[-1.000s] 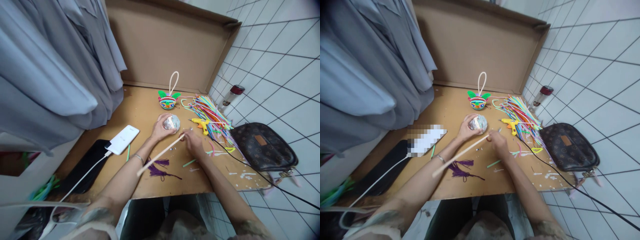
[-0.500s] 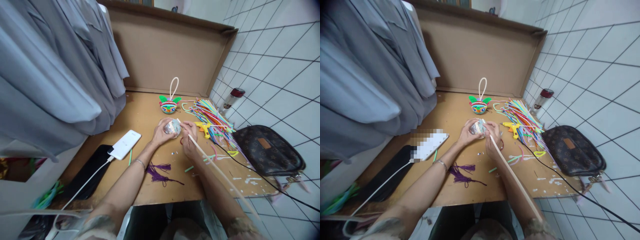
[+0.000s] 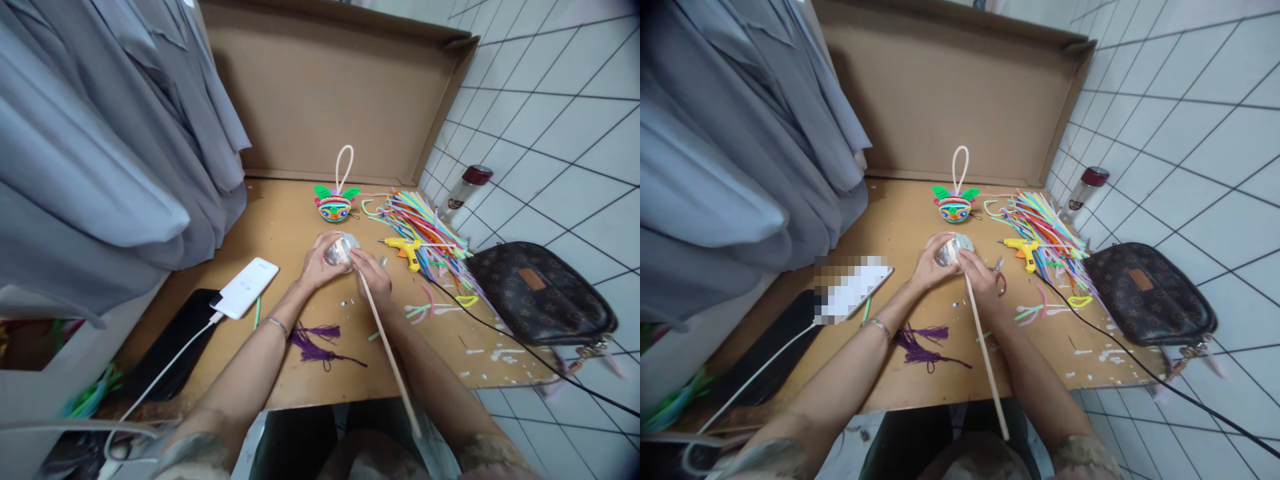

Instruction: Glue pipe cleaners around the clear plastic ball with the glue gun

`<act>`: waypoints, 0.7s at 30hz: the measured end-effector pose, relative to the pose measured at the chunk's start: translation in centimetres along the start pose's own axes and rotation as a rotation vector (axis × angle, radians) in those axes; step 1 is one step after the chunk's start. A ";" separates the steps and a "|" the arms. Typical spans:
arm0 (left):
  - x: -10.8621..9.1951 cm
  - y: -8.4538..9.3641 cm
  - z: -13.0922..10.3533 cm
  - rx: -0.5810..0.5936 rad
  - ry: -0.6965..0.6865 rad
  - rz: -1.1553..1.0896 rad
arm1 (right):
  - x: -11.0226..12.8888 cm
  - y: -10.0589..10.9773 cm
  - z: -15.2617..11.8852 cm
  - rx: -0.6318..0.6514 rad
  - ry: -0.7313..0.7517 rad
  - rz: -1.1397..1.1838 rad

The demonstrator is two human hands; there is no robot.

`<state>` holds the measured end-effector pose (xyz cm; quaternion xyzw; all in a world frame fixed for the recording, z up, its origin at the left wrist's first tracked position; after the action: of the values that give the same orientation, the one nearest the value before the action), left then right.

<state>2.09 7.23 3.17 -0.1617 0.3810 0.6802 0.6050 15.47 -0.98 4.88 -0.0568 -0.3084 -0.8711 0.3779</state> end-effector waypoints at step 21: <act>-0.6 0.0 -0.1 0.018 -0.042 0.002 | 0.8 0.0 0.3 0.050 0.070 -0.019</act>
<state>2.21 6.76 3.51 -0.1417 0.3745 0.6807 0.6135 14.83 -1.26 5.41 -0.0142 -0.3172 -0.8682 0.3813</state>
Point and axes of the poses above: each hand's wrist, its own z-axis towards the middle knuckle, its own y-axis out of the back of the hand, x = y × z, the point moved 7 cm from there along z, towards the middle knuckle, and after that the axes turned 7 degrees about -z, right-handed, at the moved point
